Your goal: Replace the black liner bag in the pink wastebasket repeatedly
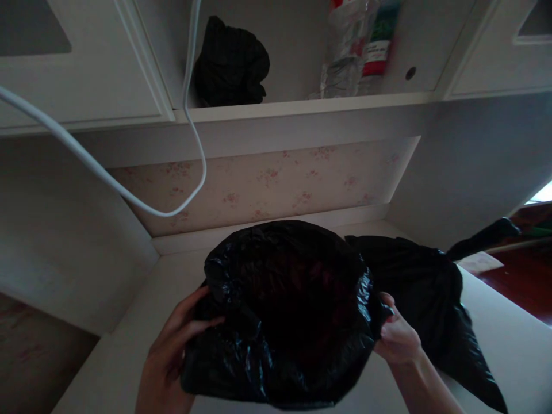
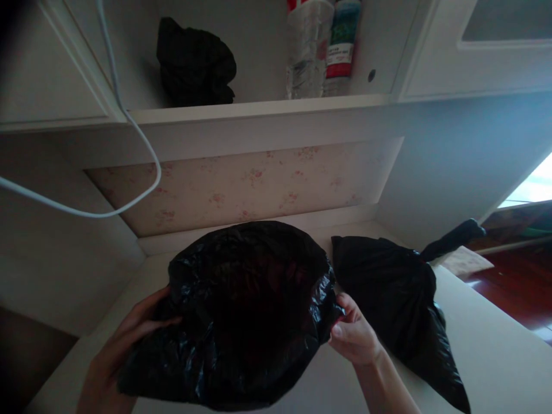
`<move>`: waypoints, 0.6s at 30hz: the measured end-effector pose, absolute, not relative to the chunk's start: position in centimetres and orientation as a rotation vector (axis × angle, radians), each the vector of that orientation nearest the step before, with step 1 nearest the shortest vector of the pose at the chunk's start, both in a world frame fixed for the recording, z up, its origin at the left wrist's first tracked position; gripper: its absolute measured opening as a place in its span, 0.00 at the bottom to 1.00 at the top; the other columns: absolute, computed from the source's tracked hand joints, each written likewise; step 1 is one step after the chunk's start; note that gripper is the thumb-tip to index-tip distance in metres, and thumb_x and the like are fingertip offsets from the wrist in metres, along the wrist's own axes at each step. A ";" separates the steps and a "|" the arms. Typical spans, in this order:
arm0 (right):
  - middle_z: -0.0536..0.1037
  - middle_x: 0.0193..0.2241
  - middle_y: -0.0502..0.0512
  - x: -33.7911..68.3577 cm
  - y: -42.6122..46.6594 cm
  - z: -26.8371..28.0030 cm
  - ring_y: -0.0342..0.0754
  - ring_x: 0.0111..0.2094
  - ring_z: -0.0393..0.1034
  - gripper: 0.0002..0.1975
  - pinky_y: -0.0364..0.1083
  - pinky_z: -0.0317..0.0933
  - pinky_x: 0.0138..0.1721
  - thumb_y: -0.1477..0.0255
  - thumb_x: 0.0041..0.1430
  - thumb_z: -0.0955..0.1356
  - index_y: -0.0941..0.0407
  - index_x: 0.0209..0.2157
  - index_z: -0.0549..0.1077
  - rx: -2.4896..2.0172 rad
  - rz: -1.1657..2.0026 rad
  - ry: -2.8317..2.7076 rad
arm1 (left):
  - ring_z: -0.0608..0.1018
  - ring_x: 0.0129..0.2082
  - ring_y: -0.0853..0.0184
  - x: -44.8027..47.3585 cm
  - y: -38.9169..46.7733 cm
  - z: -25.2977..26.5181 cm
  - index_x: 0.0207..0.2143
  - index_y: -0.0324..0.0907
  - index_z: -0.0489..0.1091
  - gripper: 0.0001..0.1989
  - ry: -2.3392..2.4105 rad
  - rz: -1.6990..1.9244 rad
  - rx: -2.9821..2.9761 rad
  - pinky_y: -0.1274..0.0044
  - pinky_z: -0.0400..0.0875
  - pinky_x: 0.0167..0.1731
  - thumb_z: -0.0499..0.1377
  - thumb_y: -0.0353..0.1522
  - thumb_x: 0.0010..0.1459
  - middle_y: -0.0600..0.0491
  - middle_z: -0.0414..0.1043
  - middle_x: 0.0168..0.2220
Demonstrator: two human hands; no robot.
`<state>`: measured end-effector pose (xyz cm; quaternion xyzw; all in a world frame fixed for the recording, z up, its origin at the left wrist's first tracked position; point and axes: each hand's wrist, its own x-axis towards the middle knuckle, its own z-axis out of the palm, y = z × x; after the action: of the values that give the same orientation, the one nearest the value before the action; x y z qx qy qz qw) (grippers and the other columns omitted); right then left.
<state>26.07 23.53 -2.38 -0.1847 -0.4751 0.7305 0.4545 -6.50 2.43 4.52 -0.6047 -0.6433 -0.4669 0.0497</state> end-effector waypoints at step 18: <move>0.78 0.43 0.56 25.6 25.0 2.0 0.45 0.44 0.78 0.04 0.37 0.73 0.41 0.71 0.64 0.74 0.48 0.40 0.83 -0.395 0.739 -1.861 | 0.82 0.43 0.66 -2.3 4.5 7.7 0.47 0.45 0.74 0.14 -1.471 -1.016 -2.213 0.72 0.71 0.58 0.57 0.24 0.62 0.53 0.82 0.42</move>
<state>25.58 24.98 2.02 -0.1649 -0.7772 0.3087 0.5229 -2.28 4.49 7.68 -0.7694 -0.5113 -0.3534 0.1478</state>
